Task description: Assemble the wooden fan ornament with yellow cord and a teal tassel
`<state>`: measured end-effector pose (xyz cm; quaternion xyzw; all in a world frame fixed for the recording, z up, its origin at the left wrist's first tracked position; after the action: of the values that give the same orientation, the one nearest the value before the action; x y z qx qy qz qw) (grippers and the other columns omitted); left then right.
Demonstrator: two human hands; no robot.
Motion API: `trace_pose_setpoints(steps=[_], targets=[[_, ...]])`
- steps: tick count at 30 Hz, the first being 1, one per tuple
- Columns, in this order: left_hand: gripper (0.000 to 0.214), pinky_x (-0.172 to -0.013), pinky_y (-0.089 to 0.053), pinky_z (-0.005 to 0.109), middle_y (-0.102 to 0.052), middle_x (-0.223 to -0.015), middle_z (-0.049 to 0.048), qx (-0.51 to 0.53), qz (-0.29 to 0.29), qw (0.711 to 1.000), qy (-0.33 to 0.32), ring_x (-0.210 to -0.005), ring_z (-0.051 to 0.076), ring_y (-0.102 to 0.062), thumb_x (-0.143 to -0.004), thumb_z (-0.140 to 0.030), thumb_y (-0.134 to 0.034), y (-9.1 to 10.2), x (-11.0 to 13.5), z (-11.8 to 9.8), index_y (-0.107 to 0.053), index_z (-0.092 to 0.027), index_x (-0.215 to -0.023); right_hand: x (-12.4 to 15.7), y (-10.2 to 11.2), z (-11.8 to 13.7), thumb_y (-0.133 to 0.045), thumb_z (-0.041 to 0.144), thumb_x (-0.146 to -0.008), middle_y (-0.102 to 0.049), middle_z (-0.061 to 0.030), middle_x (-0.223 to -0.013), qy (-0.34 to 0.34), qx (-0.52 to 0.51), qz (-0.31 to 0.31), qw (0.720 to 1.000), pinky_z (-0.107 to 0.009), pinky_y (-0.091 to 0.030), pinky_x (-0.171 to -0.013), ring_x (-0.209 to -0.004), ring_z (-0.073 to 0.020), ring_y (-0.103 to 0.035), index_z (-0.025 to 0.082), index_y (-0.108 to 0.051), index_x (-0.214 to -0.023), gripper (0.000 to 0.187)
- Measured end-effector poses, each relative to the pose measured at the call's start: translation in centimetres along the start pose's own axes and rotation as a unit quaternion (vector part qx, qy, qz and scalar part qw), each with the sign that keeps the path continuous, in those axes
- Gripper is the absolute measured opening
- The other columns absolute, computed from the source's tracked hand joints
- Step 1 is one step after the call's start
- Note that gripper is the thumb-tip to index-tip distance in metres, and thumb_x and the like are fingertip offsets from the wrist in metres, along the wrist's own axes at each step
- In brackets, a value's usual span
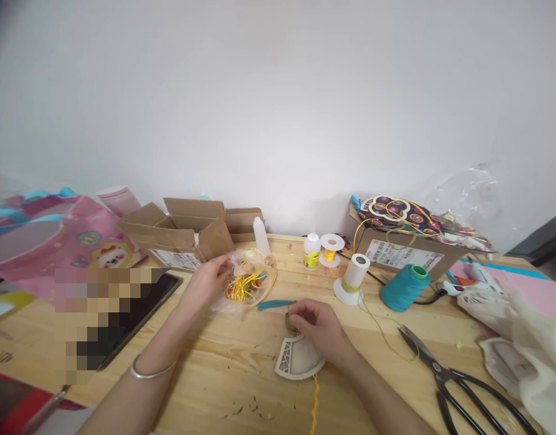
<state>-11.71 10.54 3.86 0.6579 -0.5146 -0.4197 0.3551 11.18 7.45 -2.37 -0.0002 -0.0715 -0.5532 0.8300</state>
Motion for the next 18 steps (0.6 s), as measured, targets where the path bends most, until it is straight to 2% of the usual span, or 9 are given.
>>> trace_pose_setpoints(steps=[6,12,18], targets=[[0.018,-0.072,-0.037,0.024,-0.065,-0.087,0.0064,-0.077,0.053,0.996,-0.012,-0.082,0.018,-0.057,-0.073,-0.019,-0.047,-1.4,-0.2,0.1,-0.062,-0.017,-0.084,0.0,-0.1,0.1,-0.06,0.033,-0.062,-0.053,0.0025,-0.059,0.005,-0.002,-0.001,1.0,-0.022,-0.039,-0.053,-0.054,-0.0084,-0.047,0.015,-0.055,-0.065,0.019],[0.018,-0.069,-0.037,0.025,-0.062,-0.085,0.0078,-0.111,0.055,0.992,-0.008,-0.081,0.018,-0.056,-0.075,-0.022,-0.045,-1.8,0.0,-0.3,-0.062,-0.018,-0.076,0.1,-0.1,0.1,-0.06,0.032,-0.062,-0.055,0.0017,-0.061,0.004,-0.003,0.0,1.0,-0.023,-0.04,-0.054,-0.055,-0.0087,-0.048,0.015,-0.056,-0.066,0.019],[0.019,-0.069,-0.036,0.026,-0.063,-0.084,0.0073,-0.1,0.063,0.993,-0.001,-0.081,0.019,-0.056,-0.075,-0.022,-0.044,-1.7,0.1,-0.4,-0.063,-0.019,-0.074,0.0,0.0,0.1,-0.06,0.032,-0.062,-0.056,0.0012,-0.061,0.006,0.004,-0.005,1.0,-0.024,-0.041,-0.055,-0.056,-0.0092,-0.049,0.015,-0.056,-0.066,0.017]])
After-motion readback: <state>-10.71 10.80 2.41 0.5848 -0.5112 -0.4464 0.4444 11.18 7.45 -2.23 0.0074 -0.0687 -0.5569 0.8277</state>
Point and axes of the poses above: each hand's wrist, its own x-axis away from the middle knuckle, its own y-axis out of the back of the hand, z = x × y, the point moved 8 cm from there along -x, towards the middle knuckle
